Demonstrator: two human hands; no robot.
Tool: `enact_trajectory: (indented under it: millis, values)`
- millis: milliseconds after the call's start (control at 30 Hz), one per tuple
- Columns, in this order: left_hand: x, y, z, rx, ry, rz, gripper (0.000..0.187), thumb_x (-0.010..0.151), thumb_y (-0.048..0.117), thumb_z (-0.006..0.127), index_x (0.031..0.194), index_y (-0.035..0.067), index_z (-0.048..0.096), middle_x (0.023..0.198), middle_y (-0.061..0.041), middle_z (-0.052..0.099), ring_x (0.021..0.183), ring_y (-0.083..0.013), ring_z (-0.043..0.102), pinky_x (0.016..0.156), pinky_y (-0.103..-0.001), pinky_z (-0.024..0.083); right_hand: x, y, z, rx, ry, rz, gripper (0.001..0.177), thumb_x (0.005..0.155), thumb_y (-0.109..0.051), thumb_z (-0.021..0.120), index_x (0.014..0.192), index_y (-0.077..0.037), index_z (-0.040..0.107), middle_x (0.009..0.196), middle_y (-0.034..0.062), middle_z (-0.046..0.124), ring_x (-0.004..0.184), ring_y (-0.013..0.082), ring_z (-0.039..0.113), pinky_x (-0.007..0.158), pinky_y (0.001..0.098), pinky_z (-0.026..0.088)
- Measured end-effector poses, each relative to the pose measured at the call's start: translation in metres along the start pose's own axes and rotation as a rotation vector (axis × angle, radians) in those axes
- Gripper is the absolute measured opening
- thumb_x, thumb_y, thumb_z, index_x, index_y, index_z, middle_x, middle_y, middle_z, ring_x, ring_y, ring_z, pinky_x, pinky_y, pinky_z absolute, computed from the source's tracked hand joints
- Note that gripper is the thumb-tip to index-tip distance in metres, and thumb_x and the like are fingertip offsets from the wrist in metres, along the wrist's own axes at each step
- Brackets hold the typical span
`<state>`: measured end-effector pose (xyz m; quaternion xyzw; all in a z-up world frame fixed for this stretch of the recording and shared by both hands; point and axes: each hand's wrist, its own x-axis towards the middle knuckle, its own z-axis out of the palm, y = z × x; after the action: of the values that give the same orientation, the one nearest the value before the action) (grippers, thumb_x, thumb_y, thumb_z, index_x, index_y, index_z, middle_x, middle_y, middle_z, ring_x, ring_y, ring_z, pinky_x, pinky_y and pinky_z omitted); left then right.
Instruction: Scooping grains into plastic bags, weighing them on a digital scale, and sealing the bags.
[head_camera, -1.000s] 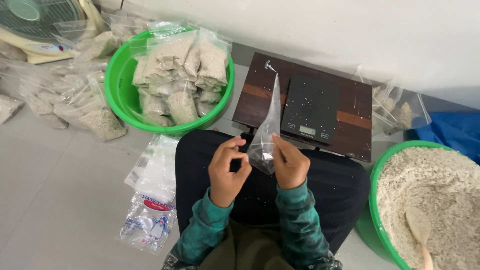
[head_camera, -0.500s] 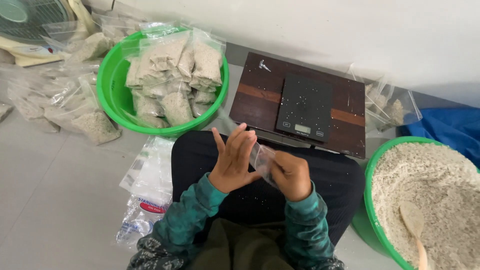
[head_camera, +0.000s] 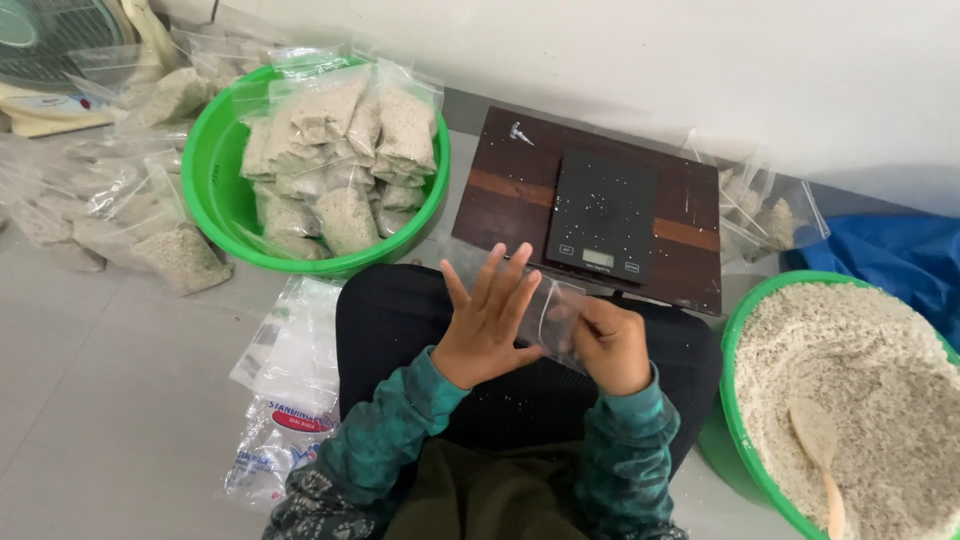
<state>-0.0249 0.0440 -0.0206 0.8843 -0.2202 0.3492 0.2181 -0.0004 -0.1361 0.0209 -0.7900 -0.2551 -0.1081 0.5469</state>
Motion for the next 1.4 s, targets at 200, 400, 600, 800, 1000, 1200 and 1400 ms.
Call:
enact_trajectory:
  millis: [200, 400, 600, 800, 1000, 1200, 1400]
  values:
    - [0.009, -0.003, -0.003, -0.045, 0.001, -0.053, 0.095, 0.072, 0.03, 0.083, 0.149, 0.004, 0.034, 0.14, -0.016, 0.049, 0.132, -0.0352, 0.043, 0.105, -0.085, 0.004, 0.002, -0.01, -0.009, -0.153, 0.245, -0.22, 0.043, 0.085, -0.001, 0.073, 0.126, 0.006, 0.063, 0.107, 0.02, 0.07, 0.083, 0.0282, 0.069, 0.057, 0.0326, 0.06]
    - [0.022, 0.007, -0.002, -0.113, 0.068, -0.148, 0.098, 0.068, 0.038, 0.082, 0.149, 0.003, 0.038, 0.133, -0.015, 0.049, 0.127, -0.0345, 0.042, 0.112, -0.077, 0.004, -0.001, -0.027, -0.012, -0.433, 0.063, -0.437, 0.058, 0.067, -0.033, 0.089, 0.111, -0.001, 0.069, 0.098, 0.0143, 0.068, 0.106, 0.0436, 0.061, 0.097, 0.0534, 0.046]
    - [0.022, 0.012, 0.004, -0.106, 0.035, -0.205, 0.097, 0.067, 0.036, 0.084, 0.146, 0.003, 0.039, 0.133, -0.016, 0.05, 0.125, -0.0346, 0.042, 0.111, -0.077, 0.009, -0.01, 0.001, -0.006, -0.273, 0.143, -0.321, 0.01, 0.082, -0.004, 0.074, 0.09, -0.008, 0.072, 0.085, 0.0047, 0.069, 0.086, 0.0317, 0.067, 0.077, 0.0422, 0.055]
    - [0.006, -0.01, 0.014, -0.063, -0.045, -0.322, 0.105, 0.062, 0.04, 0.082, 0.149, 0.004, 0.036, 0.136, -0.017, 0.046, 0.13, -0.0363, 0.04, 0.11, -0.075, 0.01, -0.006, 0.002, -0.023, -0.262, 0.285, -0.38, 0.007, 0.087, 0.004, 0.068, 0.092, 0.0, 0.07, 0.085, 0.0122, 0.068, 0.086, 0.0386, 0.066, 0.078, 0.0469, 0.054]
    - [-0.003, -0.019, 0.0, -0.036, -0.235, -0.382, 0.09, 0.071, 0.026, 0.085, 0.146, 0.008, 0.037, 0.135, -0.012, 0.049, 0.134, -0.0336, 0.04, 0.109, -0.077, 0.011, -0.009, 0.016, -0.029, -0.308, 0.322, -0.357, 0.005, 0.084, 0.004, 0.073, 0.087, 0.001, 0.07, 0.086, 0.0152, 0.07, 0.092, 0.0424, 0.068, 0.083, 0.051, 0.054]
    - [-0.001, -0.017, -0.002, -0.022, -0.213, -0.276, 0.132, 0.065, 0.053, 0.089, 0.156, 0.001, 0.009, 0.159, -0.024, 0.017, 0.144, -0.0464, 0.02, 0.105, -0.08, 0.007, -0.008, 0.017, -0.029, -0.23, 0.296, -0.304, 0.005, 0.087, 0.004, 0.07, 0.091, 0.002, 0.07, 0.083, 0.0134, 0.07, 0.099, 0.0433, 0.067, 0.086, 0.0532, 0.054]
    - [0.01, -0.014, 0.001, -0.321, -0.143, -0.387, 0.159, 0.045, 0.04, 0.1, 0.155, -0.001, -0.007, 0.159, -0.034, -0.004, 0.143, -0.0583, 0.007, 0.105, -0.079, 0.017, -0.006, 0.005, -0.04, -0.277, 0.364, -0.322, 0.004, 0.087, 0.006, 0.069, 0.091, 0.005, 0.067, 0.079, 0.0137, 0.069, 0.1, 0.0477, 0.066, 0.088, 0.0547, 0.053]
